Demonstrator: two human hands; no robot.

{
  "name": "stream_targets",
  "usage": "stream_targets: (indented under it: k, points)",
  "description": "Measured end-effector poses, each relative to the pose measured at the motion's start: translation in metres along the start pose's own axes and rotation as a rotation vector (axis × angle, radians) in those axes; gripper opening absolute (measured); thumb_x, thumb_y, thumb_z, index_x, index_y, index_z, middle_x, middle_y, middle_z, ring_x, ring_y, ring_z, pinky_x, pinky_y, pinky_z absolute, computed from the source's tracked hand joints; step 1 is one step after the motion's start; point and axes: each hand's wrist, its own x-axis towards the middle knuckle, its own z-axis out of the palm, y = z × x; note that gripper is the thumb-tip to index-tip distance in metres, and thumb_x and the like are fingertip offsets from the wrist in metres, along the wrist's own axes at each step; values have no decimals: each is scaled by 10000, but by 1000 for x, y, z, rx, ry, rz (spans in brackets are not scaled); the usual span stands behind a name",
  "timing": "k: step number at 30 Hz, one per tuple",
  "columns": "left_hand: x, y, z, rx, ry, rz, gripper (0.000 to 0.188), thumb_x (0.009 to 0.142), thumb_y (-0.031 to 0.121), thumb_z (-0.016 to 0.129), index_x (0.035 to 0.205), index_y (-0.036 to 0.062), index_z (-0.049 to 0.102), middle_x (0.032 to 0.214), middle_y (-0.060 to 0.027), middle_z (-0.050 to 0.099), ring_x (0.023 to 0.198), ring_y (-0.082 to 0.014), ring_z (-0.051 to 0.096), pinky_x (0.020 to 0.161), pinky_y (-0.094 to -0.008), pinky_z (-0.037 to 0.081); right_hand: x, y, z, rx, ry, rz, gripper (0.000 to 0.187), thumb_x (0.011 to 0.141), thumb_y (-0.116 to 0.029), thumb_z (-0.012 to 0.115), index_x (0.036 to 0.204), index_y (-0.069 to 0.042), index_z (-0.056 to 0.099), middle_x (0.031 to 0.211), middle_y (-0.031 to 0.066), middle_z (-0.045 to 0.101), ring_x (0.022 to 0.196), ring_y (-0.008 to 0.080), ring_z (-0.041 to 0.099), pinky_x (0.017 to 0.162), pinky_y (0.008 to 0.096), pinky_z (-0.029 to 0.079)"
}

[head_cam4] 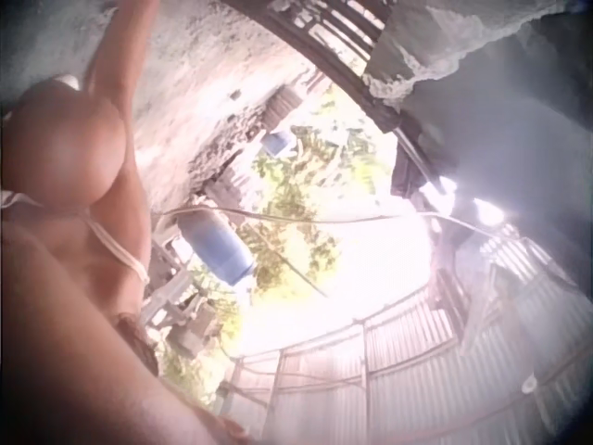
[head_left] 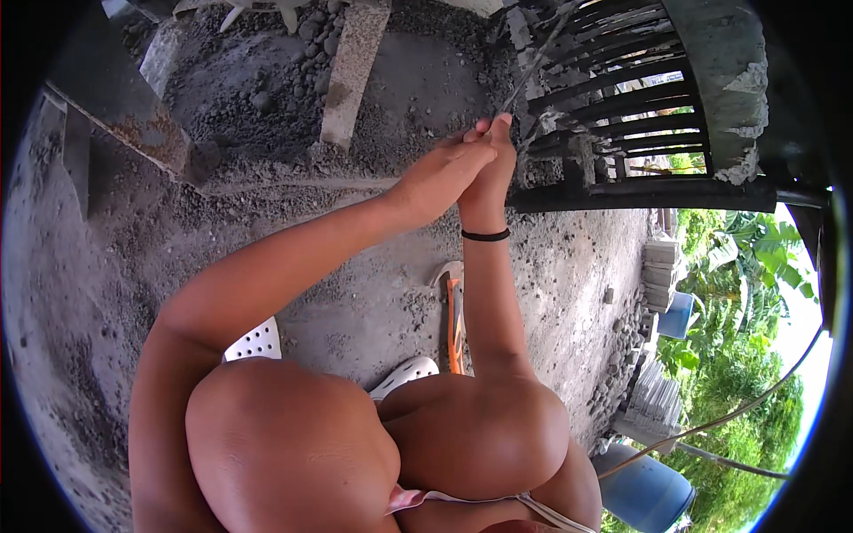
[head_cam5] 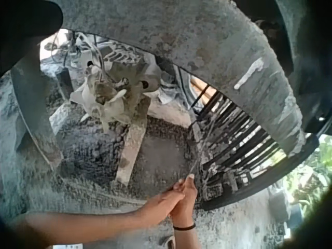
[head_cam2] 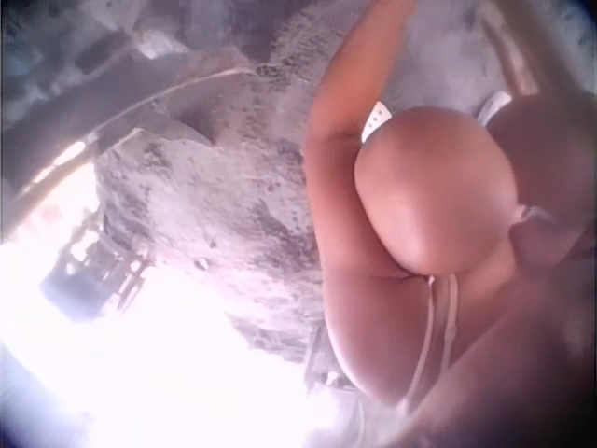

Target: The person uses a hammer and chisel to chip away hardened concrete from a metal grate. They repeatedly strike the chisel to break the material and occasionally clear debris by hand.

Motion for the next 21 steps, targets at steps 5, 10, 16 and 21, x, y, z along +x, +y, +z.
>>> stream_targets:
  k: [5,10,16,21]
  points:
    - [20,-6,4,-108,92,-93,592,895,468,396,1228,0,538,1212,-184,551,1218,-232,445,1000,-343,340,26,6,-3,-145,63,-75,413,988,-414,414,765,-72,476,623,1,437,556,131,431,540,291,380]
    - [10,8,-3,-178,57,-74,598,885,504,415,1171,-2,558,1171,-121,569,1116,-201,497,988,-316,330,-2,-21,25,-103,63,-17,399,993,-405,398,769,-84,477,630,-2,424,548,126,424,515,298,367]
    - [29,-1,-15,-162,-83,-223,675,889,523,380,1388,70,402,1292,-88,491,1187,-210,474,1041,-359,337,34,-10,1,-98,17,237,371,995,-409,379,806,-105,475,584,-12,424,443,122,391,396,275,318]
    - [13,-6,-16,-34,-33,-77,714,895,523,377,1422,42,344,1367,-107,440,1189,-221,486,1037,-367,350,9,11,13,-78,20,-187,385,990,-418,385,794,-98,475,576,-9,425,450,120,395,399,275,325]
